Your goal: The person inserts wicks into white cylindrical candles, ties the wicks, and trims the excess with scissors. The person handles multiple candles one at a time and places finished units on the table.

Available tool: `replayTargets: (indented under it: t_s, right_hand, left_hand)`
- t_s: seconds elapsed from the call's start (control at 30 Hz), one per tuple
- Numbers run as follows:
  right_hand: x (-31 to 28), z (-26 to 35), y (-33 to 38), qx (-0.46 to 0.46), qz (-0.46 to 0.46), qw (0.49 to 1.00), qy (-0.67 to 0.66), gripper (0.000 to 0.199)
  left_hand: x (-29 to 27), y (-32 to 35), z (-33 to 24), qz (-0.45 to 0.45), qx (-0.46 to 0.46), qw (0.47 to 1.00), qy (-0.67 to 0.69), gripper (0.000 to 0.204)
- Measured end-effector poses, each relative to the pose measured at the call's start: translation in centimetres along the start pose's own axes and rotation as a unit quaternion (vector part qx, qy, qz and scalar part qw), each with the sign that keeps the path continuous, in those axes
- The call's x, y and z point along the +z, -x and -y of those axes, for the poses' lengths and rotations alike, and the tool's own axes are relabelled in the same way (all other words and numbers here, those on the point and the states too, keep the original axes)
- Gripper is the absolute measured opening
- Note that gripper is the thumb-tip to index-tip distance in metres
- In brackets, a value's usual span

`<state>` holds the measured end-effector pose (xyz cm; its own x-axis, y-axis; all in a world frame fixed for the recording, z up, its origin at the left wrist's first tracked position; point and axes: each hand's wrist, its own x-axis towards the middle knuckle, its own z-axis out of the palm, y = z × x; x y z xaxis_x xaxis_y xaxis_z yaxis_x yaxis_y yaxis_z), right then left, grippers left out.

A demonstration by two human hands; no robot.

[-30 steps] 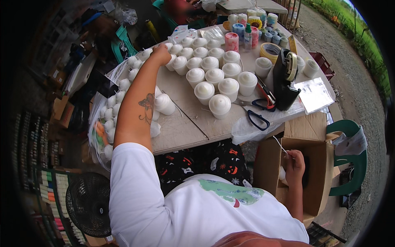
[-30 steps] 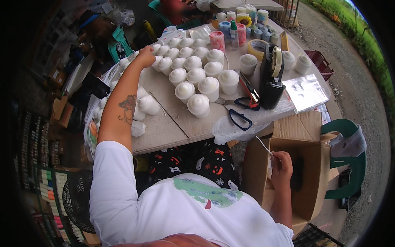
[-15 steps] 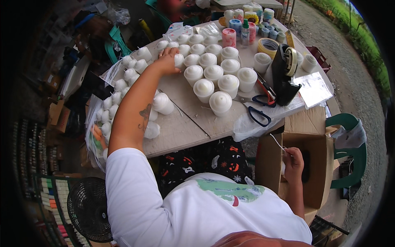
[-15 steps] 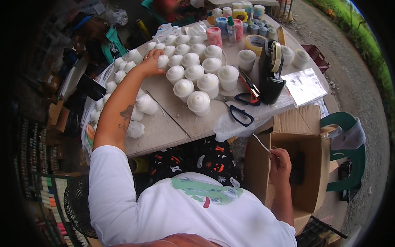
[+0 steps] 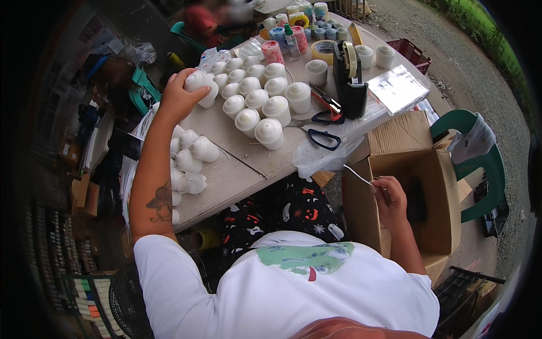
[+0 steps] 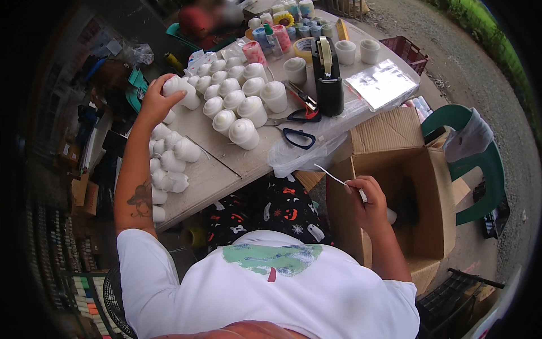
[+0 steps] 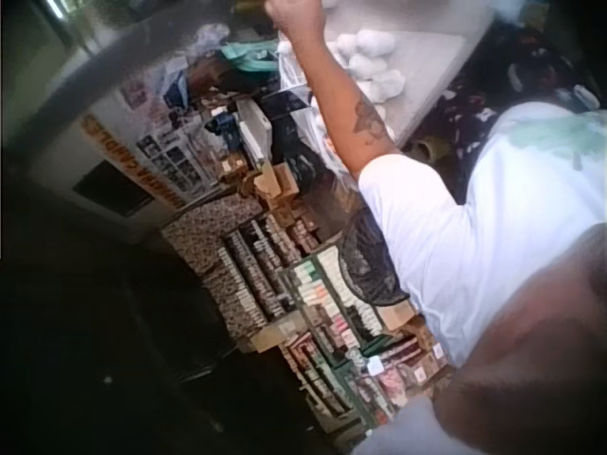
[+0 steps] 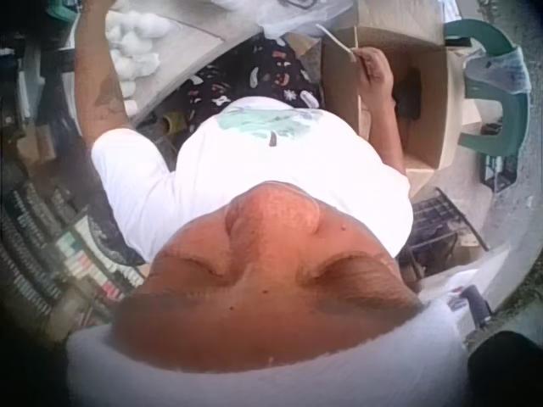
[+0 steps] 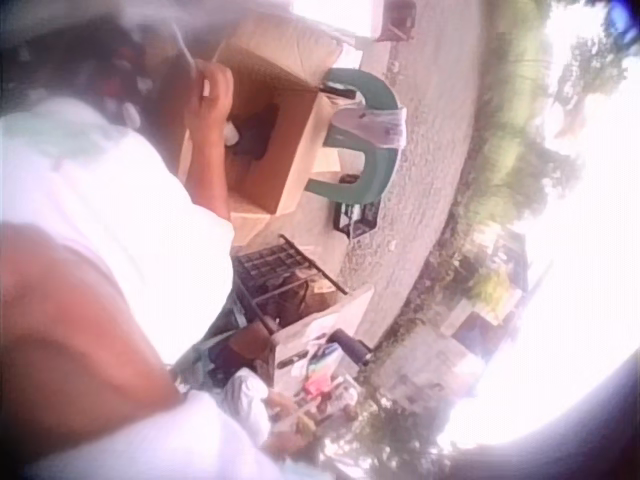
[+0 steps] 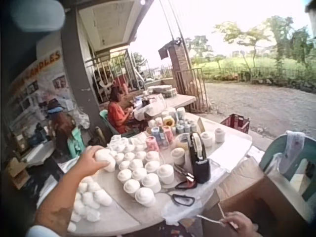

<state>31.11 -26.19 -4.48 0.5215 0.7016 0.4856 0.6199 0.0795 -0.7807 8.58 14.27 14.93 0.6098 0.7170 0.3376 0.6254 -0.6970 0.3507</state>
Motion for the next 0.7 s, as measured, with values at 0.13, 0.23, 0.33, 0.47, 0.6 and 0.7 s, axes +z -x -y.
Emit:
replayTargets:
  t_s: [0.13,0.23,0.33,0.47,0.6,0.7]
  right_hand:
    - [-0.4,0.1,-0.2,0.007,-0.012,1.0,-0.013,0.013]
    - [-0.8,0.7,-0.2,0.007,-0.005,0.999,-0.035,0.013]
    - [-1.6,1.3,-0.1,-0.016,-0.014,0.999,-0.043,0.014]
    - [-1.8,0.8,-0.2,-0.085,0.011,0.996,-0.019,0.017]
    - [-1.5,1.0,0.0,-0.123,0.045,0.991,0.002,0.02]
    - [-1.4,1.0,0.1,-0.129,0.057,0.989,0.031,0.02]
  left_hand:
    - [2.6,8.6,-7.4,0.188,-0.055,0.725,0.661,0.058]
    - [10.1,15.7,-10.2,0.233,-0.111,0.589,0.766,0.056]
    - [16.0,17.6,-10.9,0.333,-0.271,0.455,0.78,0.053]
    - [19.4,18.3,-11.4,0.361,-0.305,0.478,0.74,0.055]
    - [20.8,18.4,-11.6,0.369,-0.307,0.483,0.732,0.055]
    - [21.5,18.6,-11.2,0.364,-0.325,0.483,0.727,0.055]
